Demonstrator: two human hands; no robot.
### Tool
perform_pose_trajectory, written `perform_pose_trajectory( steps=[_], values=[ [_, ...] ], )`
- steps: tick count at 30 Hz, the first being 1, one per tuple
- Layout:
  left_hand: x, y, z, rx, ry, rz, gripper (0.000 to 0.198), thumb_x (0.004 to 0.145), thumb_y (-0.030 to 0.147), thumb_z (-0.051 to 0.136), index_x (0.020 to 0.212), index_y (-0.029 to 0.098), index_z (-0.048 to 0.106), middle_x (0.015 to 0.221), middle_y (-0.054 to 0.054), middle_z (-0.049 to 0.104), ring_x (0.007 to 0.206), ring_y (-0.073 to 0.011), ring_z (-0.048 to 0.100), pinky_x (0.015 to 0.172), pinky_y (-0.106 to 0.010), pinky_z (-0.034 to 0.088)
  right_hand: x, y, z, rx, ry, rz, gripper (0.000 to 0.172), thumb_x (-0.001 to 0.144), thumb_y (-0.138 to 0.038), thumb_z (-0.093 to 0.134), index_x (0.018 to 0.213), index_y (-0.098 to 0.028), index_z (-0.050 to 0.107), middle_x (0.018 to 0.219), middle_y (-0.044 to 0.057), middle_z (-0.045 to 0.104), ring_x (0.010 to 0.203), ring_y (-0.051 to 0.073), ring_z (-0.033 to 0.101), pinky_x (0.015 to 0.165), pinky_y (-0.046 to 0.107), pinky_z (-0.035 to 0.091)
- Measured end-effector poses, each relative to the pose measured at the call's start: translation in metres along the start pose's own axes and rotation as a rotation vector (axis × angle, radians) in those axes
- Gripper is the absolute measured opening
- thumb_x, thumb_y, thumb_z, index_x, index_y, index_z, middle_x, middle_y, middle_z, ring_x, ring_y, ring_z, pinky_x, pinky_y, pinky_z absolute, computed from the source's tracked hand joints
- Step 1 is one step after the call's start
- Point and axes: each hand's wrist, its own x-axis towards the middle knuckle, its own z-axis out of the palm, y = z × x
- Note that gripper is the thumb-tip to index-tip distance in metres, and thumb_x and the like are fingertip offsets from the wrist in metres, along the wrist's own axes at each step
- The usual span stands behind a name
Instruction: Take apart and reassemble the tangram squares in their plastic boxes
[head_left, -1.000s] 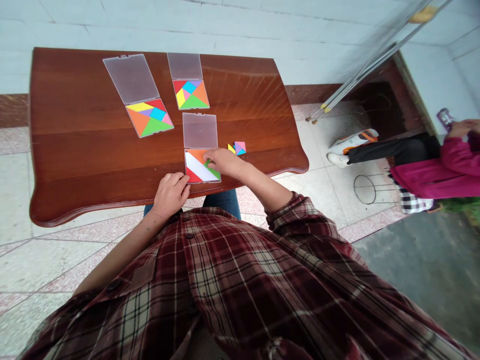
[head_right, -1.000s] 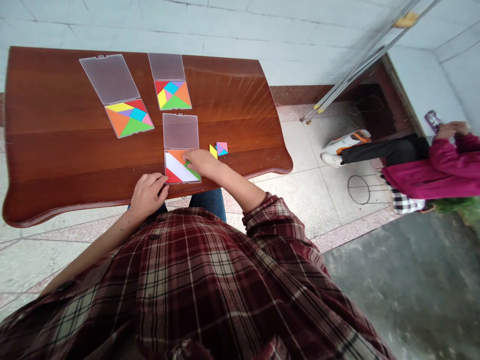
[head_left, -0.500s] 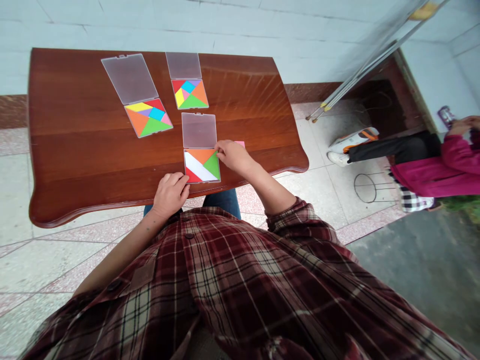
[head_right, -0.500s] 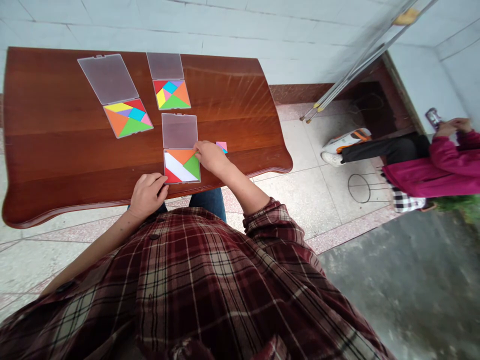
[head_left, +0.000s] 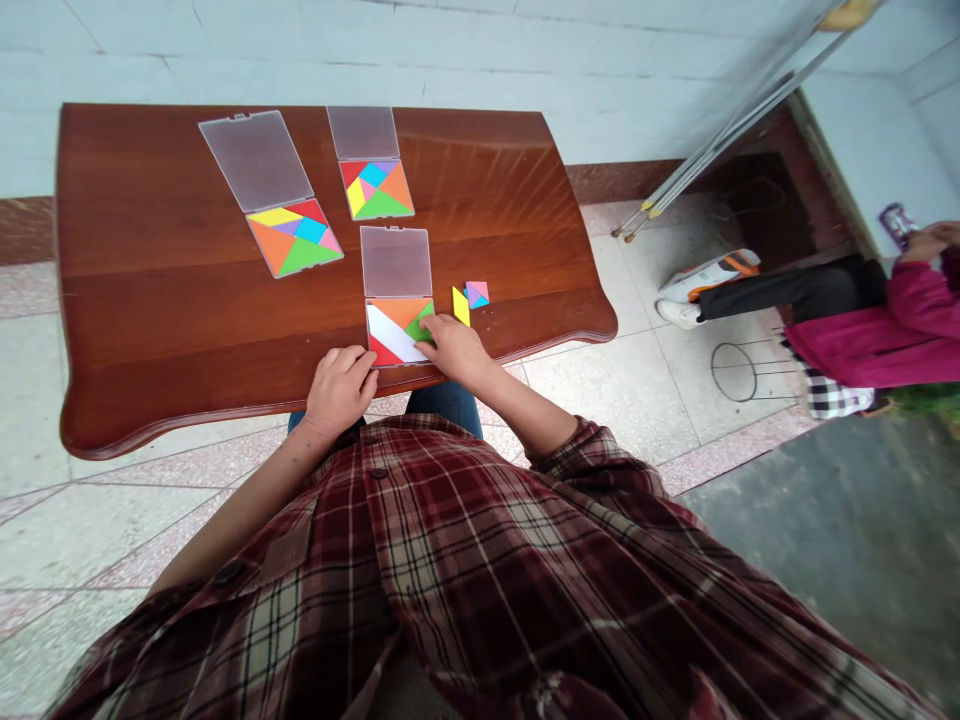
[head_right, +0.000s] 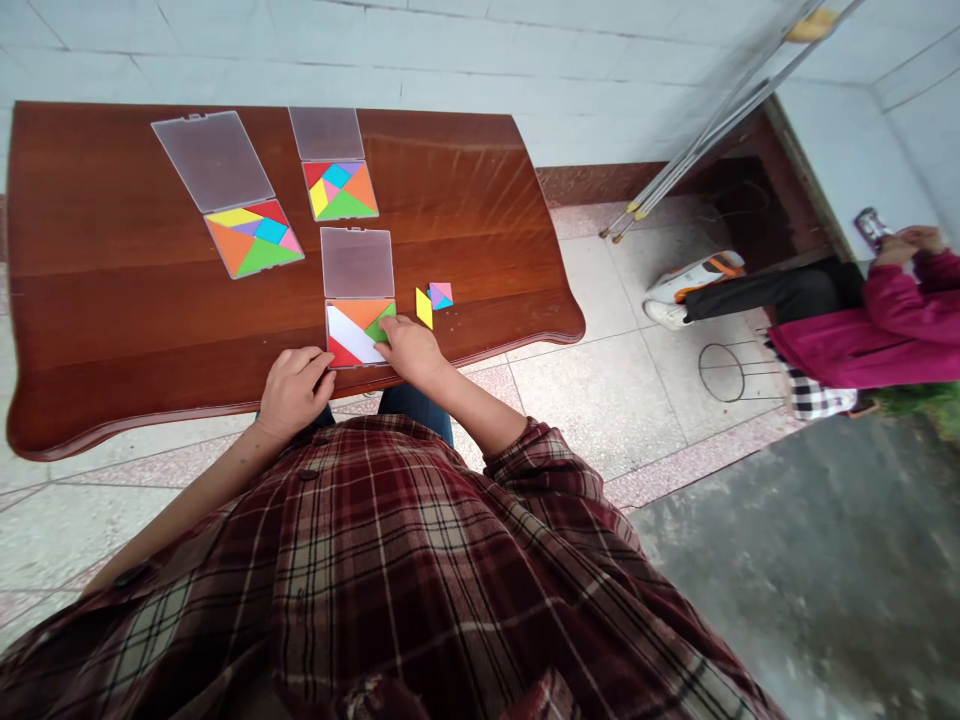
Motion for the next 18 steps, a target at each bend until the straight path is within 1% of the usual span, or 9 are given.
perform_pose_trajectory(
  steps=[6,9,12,15,18],
  values=[
    [0.000,0.001,-0.001,-0.002,-0.008,-0.010,0.031,0.092,0.027,0.043,0.112,0.016,0.064,0.109,-0.013,0.064,0.095,-0.0260,0.054,0.087,-0.043,0.046,0.000,0.003,0.001,0.071,0.022,-0.001,0.027,0.089,-0.030,0.056,0.113,-0.018,0.060,0.109,0.009,0.066,0.088,0.020,0.060,0.073,0.029,0.041],
    [0.000,0.000,0.000,0.006,0.001,-0.011,0.030,0.092,0.027,0.044,0.111,0.017,0.064,0.108,-0.012,0.064,0.094,-0.0255,0.054,0.086,-0.042,0.046,0.001,0.010,-0.002,0.145,0.050,0.001,0.024,0.088,-0.029,0.057,0.109,-0.018,0.061,0.100,0.007,0.067,0.088,0.019,0.060,0.074,0.028,0.041],
    [0.000,0.000,0.000,0.003,0.012,-0.006,0.029,0.092,0.027,0.044,0.110,0.017,0.065,0.107,-0.012,0.065,0.094,-0.0253,0.055,0.085,-0.041,0.046,0.004,0.029,-0.013,0.186,0.136,0.099,0.021,0.087,-0.028,0.056,0.105,-0.019,0.062,0.092,0.005,0.068,0.084,0.018,0.060,0.074,0.028,0.040],
    [0.000,0.000,0.000,0.002,0.023,0.004,0.028,0.093,0.027,0.044,0.109,0.017,0.065,0.106,-0.011,0.065,0.094,-0.0253,0.055,0.085,-0.041,0.046,0.006,0.054,-0.026,0.156,0.252,0.225,0.021,0.087,-0.025,0.053,0.105,-0.018,0.062,0.093,0.006,0.068,0.084,0.020,0.060,0.075,0.030,0.040],
    [0.000,-0.001,0.001,0.008,0.024,0.003,0.028,0.093,0.028,0.043,0.109,0.017,0.064,0.106,-0.011,0.064,0.094,-0.0251,0.055,0.085,-0.040,0.045,0.006,0.072,-0.032,0.132,0.281,0.290,0.022,0.088,-0.024,0.051,0.105,-0.017,0.062,0.096,0.008,0.069,0.086,0.021,0.061,0.075,0.031,0.041]
  ],
)
